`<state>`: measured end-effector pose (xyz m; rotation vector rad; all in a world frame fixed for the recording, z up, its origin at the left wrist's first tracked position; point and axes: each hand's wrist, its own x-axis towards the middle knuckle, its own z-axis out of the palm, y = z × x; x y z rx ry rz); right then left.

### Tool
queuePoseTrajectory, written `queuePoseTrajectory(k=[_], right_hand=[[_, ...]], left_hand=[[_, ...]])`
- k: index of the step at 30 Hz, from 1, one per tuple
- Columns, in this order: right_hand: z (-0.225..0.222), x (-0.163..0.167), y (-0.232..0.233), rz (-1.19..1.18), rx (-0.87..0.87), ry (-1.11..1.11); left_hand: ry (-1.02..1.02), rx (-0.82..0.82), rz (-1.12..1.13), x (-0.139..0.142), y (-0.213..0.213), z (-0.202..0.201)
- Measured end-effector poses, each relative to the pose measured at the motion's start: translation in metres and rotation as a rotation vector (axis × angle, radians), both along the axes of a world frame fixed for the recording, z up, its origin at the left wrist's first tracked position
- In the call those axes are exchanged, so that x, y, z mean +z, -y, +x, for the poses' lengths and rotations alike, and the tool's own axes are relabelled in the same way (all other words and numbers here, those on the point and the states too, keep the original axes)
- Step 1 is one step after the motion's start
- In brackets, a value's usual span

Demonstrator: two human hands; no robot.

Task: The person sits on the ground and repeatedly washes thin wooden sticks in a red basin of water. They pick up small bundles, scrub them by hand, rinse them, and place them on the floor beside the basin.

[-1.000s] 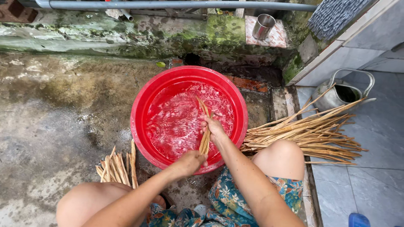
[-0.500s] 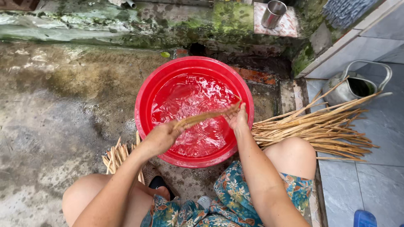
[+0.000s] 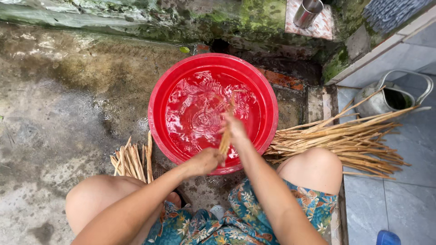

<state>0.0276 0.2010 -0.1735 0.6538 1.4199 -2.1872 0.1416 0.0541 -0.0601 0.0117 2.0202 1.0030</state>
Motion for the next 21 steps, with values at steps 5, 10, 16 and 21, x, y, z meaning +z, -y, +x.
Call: queuePoseTrajectory(k=[5,10,16,21], right_hand=[[-0.022,-0.016,-0.07,-0.062,-0.42,0.105],[-0.02,-0.015,-0.081,-0.05,-0.496,0.123],[-0.013,-0.017,-0.059,0.355,-0.28,0.107],[0.001,-0.036,-0.031,0.924,-0.124,-0.015]], left_hand=[[-0.082,-0.072,0.045,0.062,0.032,-0.007],[-0.151,0.167,-0.089,0.098,0.077,-0.036],[-0.281,0.274,-0.314,0.049,0.116,-0.098],[-0.242,-0.024,-0.549,-0.061,0.097,-0.137]])
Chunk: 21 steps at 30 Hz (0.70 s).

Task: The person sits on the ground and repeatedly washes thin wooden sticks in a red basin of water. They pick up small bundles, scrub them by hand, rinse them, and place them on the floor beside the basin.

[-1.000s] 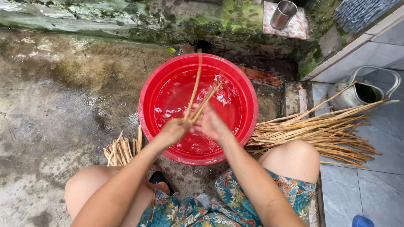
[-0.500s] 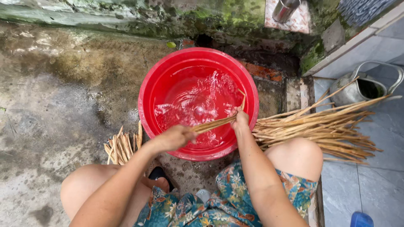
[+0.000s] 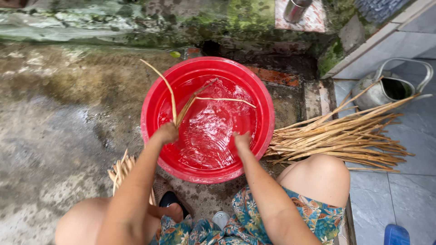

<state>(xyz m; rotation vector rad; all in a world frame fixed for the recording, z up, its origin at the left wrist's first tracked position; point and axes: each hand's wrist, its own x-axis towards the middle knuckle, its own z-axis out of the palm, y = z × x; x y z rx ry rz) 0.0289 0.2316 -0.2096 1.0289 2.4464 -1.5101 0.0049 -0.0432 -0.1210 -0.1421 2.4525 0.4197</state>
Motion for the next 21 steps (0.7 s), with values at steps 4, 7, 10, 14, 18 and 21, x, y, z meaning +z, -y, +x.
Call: queuePoseTrajectory(k=[4,7,10,14,18,21], right_hand=[[0.016,-0.012,0.034,-0.453,0.571,0.267],[0.018,-0.014,0.054,-0.52,0.74,0.293],[0.01,-0.018,0.054,-0.385,0.811,0.061],[0.002,-0.023,0.033,-0.338,0.48,0.233],[0.008,-0.026,0.025,-0.239,0.526,0.224],[0.012,-0.025,0.03,-0.337,0.543,0.373]], left_hand=[[0.002,0.121,0.039,-0.06,-0.046,0.017],[0.031,0.154,0.087,-0.087,-0.071,0.038],[0.084,0.063,0.073,-0.098,-0.079,0.043],[0.347,0.249,0.089,-0.103,-0.062,0.033],[0.24,0.721,0.34,-0.107,-0.061,0.031],[0.472,0.821,0.786,-0.108,-0.087,0.039]])
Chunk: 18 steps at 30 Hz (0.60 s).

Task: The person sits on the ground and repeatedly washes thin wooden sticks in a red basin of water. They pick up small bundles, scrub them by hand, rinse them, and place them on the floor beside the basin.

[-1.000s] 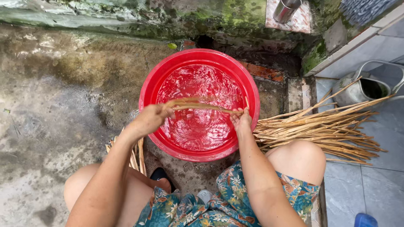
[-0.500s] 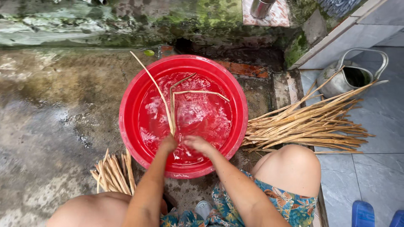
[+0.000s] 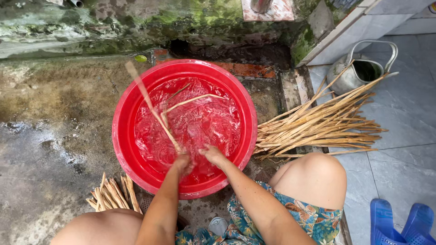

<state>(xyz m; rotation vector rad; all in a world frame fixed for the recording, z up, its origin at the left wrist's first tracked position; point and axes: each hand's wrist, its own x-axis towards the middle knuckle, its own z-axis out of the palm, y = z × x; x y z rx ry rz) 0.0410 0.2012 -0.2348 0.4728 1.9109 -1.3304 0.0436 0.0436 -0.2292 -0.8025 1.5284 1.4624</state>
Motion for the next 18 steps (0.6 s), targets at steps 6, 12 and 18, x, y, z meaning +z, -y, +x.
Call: queuePoseTrajectory(k=[6,12,18], right_hand=[[0.006,0.009,0.008,-0.143,-0.06,-0.409],[0.036,0.035,0.001,0.142,-0.012,-0.585],[0.063,0.086,-0.027,0.329,0.459,-0.492]], left_hand=[[-0.112,0.352,0.532,0.02,-0.052,0.003],[-0.208,0.298,0.51,0.073,-0.059,0.008],[-0.107,0.844,0.52,0.095,-0.055,0.014]])
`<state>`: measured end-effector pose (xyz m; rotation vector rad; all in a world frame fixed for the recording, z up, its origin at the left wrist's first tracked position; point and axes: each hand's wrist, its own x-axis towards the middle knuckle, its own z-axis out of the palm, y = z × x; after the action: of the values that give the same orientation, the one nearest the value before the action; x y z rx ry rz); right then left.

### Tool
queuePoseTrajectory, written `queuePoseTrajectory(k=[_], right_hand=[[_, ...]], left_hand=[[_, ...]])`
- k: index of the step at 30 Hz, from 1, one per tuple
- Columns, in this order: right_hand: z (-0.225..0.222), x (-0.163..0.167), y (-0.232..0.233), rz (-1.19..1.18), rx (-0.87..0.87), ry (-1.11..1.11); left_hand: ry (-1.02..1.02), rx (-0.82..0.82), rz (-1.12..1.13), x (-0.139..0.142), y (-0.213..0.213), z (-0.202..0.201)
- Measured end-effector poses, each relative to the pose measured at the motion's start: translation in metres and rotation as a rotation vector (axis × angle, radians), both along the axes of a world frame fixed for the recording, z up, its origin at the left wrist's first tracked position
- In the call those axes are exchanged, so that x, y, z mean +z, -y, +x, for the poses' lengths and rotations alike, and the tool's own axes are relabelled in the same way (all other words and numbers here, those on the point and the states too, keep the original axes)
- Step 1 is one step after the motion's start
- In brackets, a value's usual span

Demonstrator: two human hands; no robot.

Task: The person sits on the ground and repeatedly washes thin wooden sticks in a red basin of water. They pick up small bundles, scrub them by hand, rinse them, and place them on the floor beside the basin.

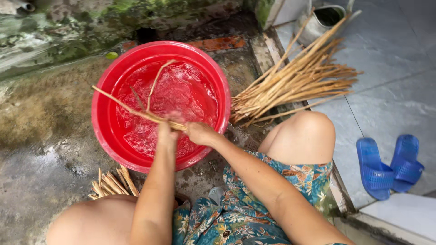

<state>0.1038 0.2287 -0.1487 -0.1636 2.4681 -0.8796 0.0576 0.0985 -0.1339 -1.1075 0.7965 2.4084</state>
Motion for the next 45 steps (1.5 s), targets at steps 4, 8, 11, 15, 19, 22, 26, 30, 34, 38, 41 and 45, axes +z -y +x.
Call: queuePoseTrajectory(k=[4,8,11,15,19,22,26,30,34,38,41,45], right_hand=[[0.01,0.033,-0.026,-0.078,-0.025,0.133],[0.012,0.051,-0.073,-0.199,-0.084,-0.069],[0.01,0.045,-0.107,-0.183,-0.277,-0.104],[0.018,0.014,-0.141,-0.343,-0.612,-0.516],[0.014,-0.018,-0.175,-0.492,-1.177,-0.464],[0.015,-0.032,-0.197,-0.923,-1.439,-0.57],[0.022,-0.048,-0.2,-1.117,-1.749,-0.095],[0.017,-0.057,-0.19,-1.061,-1.666,0.167],[0.005,-0.07,-0.187,-0.797,-1.684,0.209],[0.002,-0.087,-0.18,-0.493,-1.661,0.202],[0.003,-0.093,-0.168,-0.25,-1.615,0.161],[-0.004,-0.09,-0.154,0.149,-1.438,-0.294]], left_hand=[[-0.095,0.382,0.0,0.006,0.062,-0.022],[-0.143,0.371,-0.246,0.038,0.095,-0.037],[-0.184,0.37,-0.289,0.085,0.078,-0.061],[-0.728,0.105,-0.386,0.165,-0.024,-0.104],[-1.383,-0.722,-0.911,0.213,-0.164,-0.086],[-1.644,-0.859,-1.239,0.228,-0.227,-0.049],[-1.392,-1.293,-1.317,0.236,-0.215,-0.026],[-0.96,-1.519,-1.366,0.235,-0.14,-0.038],[-0.751,-1.373,-1.441,0.229,-0.023,-0.058],[-0.6,-1.139,-1.539,0.216,0.125,-0.059],[-0.449,-0.758,-1.447,0.188,0.238,-0.028],[-0.204,-0.382,-1.325,0.121,0.358,0.05]])
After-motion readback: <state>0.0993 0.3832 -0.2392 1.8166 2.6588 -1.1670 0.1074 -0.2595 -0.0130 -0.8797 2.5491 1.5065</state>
